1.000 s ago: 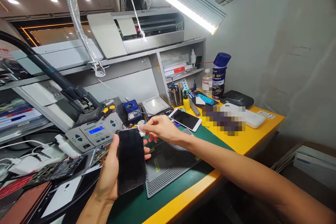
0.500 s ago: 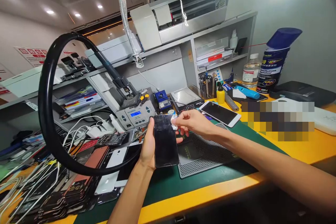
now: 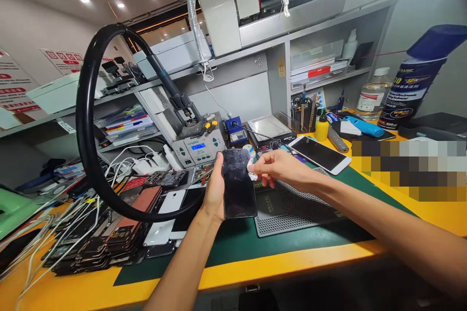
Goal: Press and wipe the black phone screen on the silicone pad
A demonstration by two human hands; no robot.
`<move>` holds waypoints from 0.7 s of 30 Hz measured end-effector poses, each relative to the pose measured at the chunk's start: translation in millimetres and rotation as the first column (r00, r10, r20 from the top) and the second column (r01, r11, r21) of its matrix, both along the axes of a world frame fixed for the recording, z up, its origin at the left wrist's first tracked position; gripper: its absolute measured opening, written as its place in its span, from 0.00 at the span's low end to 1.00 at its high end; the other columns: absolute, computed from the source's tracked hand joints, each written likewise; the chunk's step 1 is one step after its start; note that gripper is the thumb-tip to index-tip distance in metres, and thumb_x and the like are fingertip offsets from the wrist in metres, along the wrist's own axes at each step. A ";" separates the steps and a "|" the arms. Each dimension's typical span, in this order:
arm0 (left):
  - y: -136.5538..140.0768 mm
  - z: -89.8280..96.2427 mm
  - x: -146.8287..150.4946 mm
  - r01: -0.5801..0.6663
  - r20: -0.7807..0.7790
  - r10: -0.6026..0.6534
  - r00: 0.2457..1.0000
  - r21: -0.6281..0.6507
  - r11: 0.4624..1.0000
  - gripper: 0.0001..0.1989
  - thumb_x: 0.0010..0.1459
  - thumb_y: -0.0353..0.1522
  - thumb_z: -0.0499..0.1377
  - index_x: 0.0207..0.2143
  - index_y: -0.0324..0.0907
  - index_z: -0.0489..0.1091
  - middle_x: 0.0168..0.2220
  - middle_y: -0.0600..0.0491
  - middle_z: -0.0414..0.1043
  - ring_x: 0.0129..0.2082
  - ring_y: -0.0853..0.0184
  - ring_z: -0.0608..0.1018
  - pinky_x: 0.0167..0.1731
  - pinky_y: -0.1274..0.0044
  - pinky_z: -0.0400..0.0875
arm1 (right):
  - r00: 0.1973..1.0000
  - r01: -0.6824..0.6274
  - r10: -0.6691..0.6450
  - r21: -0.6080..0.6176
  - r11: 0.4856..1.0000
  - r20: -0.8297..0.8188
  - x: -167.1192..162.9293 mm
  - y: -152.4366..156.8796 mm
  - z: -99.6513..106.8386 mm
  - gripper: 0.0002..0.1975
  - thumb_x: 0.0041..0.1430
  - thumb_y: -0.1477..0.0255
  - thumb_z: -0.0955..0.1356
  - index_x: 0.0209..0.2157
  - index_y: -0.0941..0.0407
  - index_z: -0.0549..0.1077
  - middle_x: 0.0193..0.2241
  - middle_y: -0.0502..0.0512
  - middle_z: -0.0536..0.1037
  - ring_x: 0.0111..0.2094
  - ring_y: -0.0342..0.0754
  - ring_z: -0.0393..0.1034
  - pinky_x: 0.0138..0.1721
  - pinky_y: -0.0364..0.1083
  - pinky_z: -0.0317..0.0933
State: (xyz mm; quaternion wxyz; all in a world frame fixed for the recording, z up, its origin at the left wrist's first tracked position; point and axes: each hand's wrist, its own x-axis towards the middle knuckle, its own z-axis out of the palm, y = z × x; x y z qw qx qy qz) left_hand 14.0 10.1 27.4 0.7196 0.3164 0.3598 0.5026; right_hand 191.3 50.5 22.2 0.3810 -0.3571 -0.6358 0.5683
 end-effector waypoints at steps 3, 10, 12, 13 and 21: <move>5.5 -4.6 -4.7 -0.010 0.040 0.008 0.999 0.050 0.999 0.29 0.66 0.50 0.53 0.53 0.35 0.75 0.42 0.46 0.83 0.43 0.53 0.83 0.46 0.64 0.77 | 0.998 -0.049 0.050 -0.006 0.999 0.034 -0.9 -2.0 -1.0 0.21 0.49 0.57 0.77 0.20 0.58 0.72 0.20 0.50 0.74 0.21 0.42 0.69 0.21 0.41 0.61; 20.0 -11.2 -15.3 -0.042 0.184 0.027 0.983 0.078 0.996 0.29 0.66 0.52 0.52 0.51 0.38 0.76 0.39 0.44 0.82 0.38 0.55 0.83 0.41 0.67 0.78 | 0.979 -0.161 0.166 -0.050 0.986 0.122 -4.2 -8.7 -2.1 0.18 0.51 0.59 0.77 0.23 0.58 0.74 0.20 0.50 0.76 0.22 0.43 0.69 0.22 0.41 0.62; 19.5 -8.4 -17.0 -0.072 0.197 0.053 0.979 0.092 0.993 0.29 0.66 0.51 0.51 0.50 0.38 0.76 0.38 0.45 0.82 0.37 0.56 0.83 0.39 0.67 0.78 | 0.969 -0.195 0.201 -0.055 0.979 0.147 -5.1 -10.5 -2.8 0.17 0.52 0.59 0.76 0.24 0.58 0.74 0.19 0.50 0.76 0.21 0.43 0.69 0.23 0.41 0.62; 19.0 -6.8 -17.7 -0.088 0.200 0.067 0.977 0.100 0.991 0.29 0.66 0.51 0.50 0.50 0.38 0.76 0.37 0.45 0.82 0.37 0.56 0.83 0.39 0.68 0.78 | 0.964 -0.208 0.215 -0.059 0.976 0.156 -5.5 -11.4 -3.1 0.17 0.53 0.59 0.76 0.24 0.58 0.74 0.19 0.50 0.76 0.21 0.43 0.69 0.23 0.41 0.62; 17.4 -0.9 -20.6 -0.152 0.208 0.116 0.971 0.165 0.975 0.32 0.66 0.53 0.48 0.49 0.38 0.76 0.36 0.44 0.81 0.37 0.56 0.83 0.37 0.69 0.79 | 0.941 -0.263 0.273 -0.074 0.962 0.198 -8.1 -14.8 -6.5 0.17 0.53 0.59 0.76 0.25 0.57 0.74 0.20 0.50 0.77 0.22 0.45 0.71 0.23 0.42 0.64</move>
